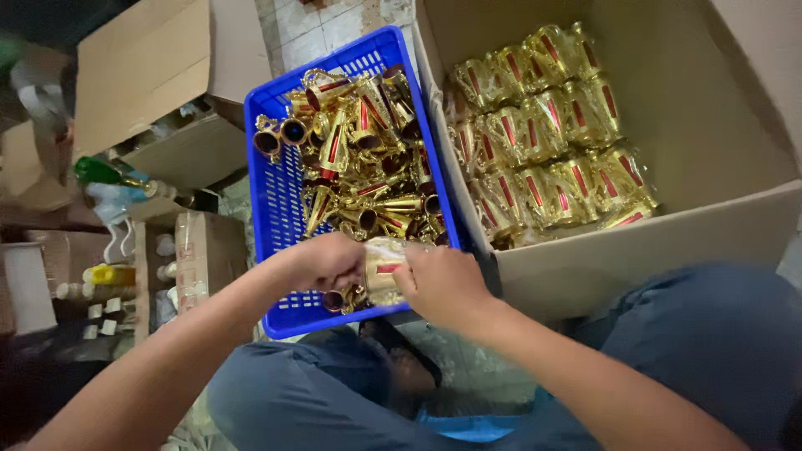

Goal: The person sits on the floor and repeatedly picks up small gold trophies from a blue basket, wraps each one individually in a clear plastic bag, and places the wrapped trophy into a cardboard box.

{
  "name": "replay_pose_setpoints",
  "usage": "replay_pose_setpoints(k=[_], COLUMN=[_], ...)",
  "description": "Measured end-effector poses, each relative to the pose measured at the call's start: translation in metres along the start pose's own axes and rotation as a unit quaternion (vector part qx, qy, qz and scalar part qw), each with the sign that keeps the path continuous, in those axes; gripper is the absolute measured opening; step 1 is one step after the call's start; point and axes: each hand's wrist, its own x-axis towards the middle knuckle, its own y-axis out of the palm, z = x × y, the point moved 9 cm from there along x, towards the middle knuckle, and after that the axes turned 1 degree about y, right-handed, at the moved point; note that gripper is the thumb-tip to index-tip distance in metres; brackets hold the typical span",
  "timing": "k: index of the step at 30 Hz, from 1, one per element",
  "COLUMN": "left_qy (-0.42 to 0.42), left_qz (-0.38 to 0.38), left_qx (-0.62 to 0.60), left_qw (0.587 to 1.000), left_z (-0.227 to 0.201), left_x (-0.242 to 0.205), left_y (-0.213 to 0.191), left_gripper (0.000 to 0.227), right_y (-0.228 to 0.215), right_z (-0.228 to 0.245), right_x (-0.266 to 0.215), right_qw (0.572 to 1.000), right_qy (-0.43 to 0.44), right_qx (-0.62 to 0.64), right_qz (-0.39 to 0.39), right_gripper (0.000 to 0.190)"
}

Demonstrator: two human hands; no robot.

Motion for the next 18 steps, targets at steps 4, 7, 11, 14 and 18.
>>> replay_pose_setpoints(k=[4, 7, 11, 14, 18], left_qy=[-0.03, 0.07, 0.152, 0.2, 0.248], left_qz=[0.095, 0.109, 0.143, 0.168, 0.231], left_qx=[-0.311, -0.4, -0.276, -0.168, -0.143], left_qw=[0.945, 0.907, 0.938, 0.951, 0.93], left_z=[-0.043, -0.083, -0.09, -0.092, -0.097], left_x=[-0.059, -0.104, -0.11, -0.117, -0.139], left_y=[0.029, 0.042, 0.059, 0.059, 0.056], left_gripper=[0.017, 0.03, 0.03, 0.032, 0.035], right_y=[0.008, 0.017, 0.057, 0.018, -0.043], right_z=[-0.011, -0.018, -0.024, 0.002, 0.029], right_x=[-0.005, -0.007, -0.008, -0.018, -0.026], right_qw=[0.991, 0.972, 0.86, 0.803, 0.856], right_qy=[0.113, 0.153, 0.113, 0.083, 0.04], right_qx=[0.001, 0.117, 0.451, 0.523, 0.416], right_qz=[0.072, 0.136, 0.209, 0.274, 0.305], right_gripper=[0.044, 0.046, 0.029, 0.029, 0.03])
